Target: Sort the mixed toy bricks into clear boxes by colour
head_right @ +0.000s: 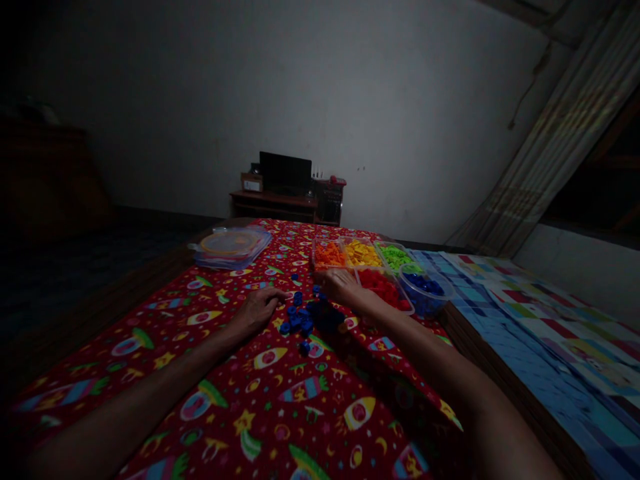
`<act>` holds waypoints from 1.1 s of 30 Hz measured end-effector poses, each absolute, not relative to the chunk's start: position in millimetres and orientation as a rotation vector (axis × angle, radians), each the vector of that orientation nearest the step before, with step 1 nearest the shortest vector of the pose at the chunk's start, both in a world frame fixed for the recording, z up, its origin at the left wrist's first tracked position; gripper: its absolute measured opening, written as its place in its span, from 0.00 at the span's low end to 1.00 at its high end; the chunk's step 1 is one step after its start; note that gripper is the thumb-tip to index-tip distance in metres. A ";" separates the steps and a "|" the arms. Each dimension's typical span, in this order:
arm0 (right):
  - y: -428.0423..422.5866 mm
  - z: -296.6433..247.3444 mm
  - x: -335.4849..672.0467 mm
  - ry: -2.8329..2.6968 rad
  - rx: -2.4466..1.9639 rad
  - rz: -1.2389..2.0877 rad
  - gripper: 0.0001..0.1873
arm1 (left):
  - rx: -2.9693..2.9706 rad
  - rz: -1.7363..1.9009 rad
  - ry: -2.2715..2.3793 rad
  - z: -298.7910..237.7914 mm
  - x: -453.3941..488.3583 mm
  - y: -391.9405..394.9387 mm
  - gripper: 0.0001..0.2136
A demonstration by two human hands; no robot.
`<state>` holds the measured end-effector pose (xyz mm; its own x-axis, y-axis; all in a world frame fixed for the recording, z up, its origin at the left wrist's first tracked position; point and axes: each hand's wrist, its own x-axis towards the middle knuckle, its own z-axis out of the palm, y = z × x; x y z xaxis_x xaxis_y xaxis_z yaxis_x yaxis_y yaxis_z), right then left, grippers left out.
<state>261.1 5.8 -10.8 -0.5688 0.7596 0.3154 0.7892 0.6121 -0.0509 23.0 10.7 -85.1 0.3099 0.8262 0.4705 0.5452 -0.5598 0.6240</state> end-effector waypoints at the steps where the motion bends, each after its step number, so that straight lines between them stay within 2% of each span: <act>1: -4.2 -9.3 265.1 -2.520 -1.262 -0.085 0.06 | 2.233 1.118 1.234 -84.9 23.2 10.4 0.15; 5: -51.3 -18.1 285.0 -2.493 -1.285 0.103 0.09 | 2.247 1.104 1.240 -84.6 24.0 11.5 0.15; 7: -73.7 -31.0 295.0 -2.448 -1.261 0.054 0.09 | 2.251 1.108 1.238 -84.1 24.0 12.5 0.15; 12: -104.0 -62.9 306.6 -2.447 -1.138 -0.062 0.23 | 2.277 1.102 1.238 -81.0 23.4 11.5 0.15; 15: -101.4 -75.8 306.2 -2.468 -1.139 -0.091 0.26 | 2.286 1.088 1.240 -80.7 23.3 10.7 0.15; 19: -91.6 -73.9 302.3 -2.487 -1.161 -0.104 0.21 | 2.294 1.101 1.244 -81.5 23.1 11.5 0.15; 22: -89.0 -51.1 297.4 -2.529 -1.302 0.091 0.12 | 2.314 1.097 1.235 -80.3 22.8 11.3 0.15; 25: -85.0 -21.6 296.2 -2.480 -1.421 0.249 0.08 | 2.319 1.103 1.230 -78.7 22.9 10.4 0.15; 29: -60.4 10.5 308.7 -2.394 -1.437 0.259 0.09 | 2.296 1.099 1.235 -77.6 23.6 9.4 0.15; 33: -8.8 29.0 329.0 -2.279 -1.596 0.061 0.12 | 2.312 1.076 1.240 -76.3 24.0 7.6 0.14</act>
<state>329.0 -8.8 29.0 -0.2994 0.9171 0.2632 0.9016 0.3622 -0.2364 24.0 7.6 -76.3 0.3450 0.8112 0.4722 0.5824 -0.5796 0.5700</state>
